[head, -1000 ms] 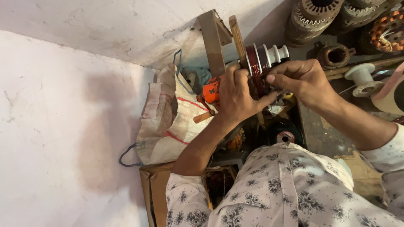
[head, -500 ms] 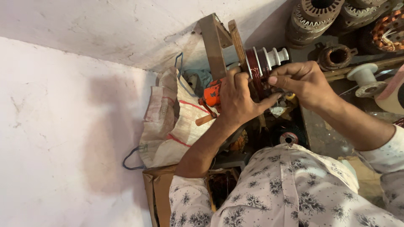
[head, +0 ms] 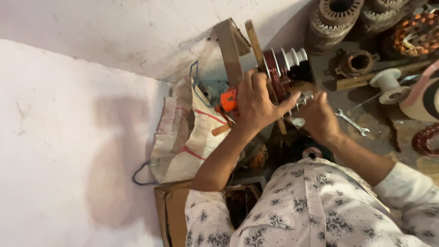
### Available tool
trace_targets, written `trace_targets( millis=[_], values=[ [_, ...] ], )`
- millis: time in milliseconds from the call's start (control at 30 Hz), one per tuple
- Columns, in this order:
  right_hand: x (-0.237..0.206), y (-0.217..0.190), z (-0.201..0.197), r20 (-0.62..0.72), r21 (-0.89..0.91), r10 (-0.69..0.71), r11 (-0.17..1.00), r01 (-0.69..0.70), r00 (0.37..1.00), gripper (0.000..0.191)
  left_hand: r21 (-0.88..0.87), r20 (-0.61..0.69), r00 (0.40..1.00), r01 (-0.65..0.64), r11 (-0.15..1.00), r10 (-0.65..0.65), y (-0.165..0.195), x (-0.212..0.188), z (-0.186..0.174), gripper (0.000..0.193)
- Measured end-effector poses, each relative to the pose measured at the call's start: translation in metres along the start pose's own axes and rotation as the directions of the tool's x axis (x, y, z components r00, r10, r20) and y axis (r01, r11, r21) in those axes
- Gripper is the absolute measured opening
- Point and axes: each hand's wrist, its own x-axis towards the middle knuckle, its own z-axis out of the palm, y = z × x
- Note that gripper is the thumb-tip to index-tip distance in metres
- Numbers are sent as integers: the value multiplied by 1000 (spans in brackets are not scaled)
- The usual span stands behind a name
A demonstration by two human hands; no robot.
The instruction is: The person operates a manual wire-winding machine to wrap copper wire onto a cylindrical bobbin. They measure the wire with a ruler, adjust the bobbin, and guide the wire by hand while turning the crank.
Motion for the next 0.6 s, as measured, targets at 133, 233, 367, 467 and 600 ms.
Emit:
trace_targets(
  millis=[133,233,367,467,600],
  values=[
    [-63,53,-26,81,-305,118,948,-88,990,52,-22,21,1000,10,1000,-10,-4,-1,2,68],
    [-111,60,-59,260,-774,-23,593,223,965,49,-53,41,999,-4,999,6,-8,-3,5,70],
    [-135,58,-76,378,-799,-136,451,397,916,63,-84,97,995,5,996,4,-12,-9,6,76],
    [-140,61,-69,297,-832,-80,467,299,952,62,-116,215,975,86,990,-59,-19,-8,8,81],
    [-149,67,-58,282,-832,-137,458,313,949,56,-147,516,845,244,959,-136,-47,23,10,79]
  ],
)
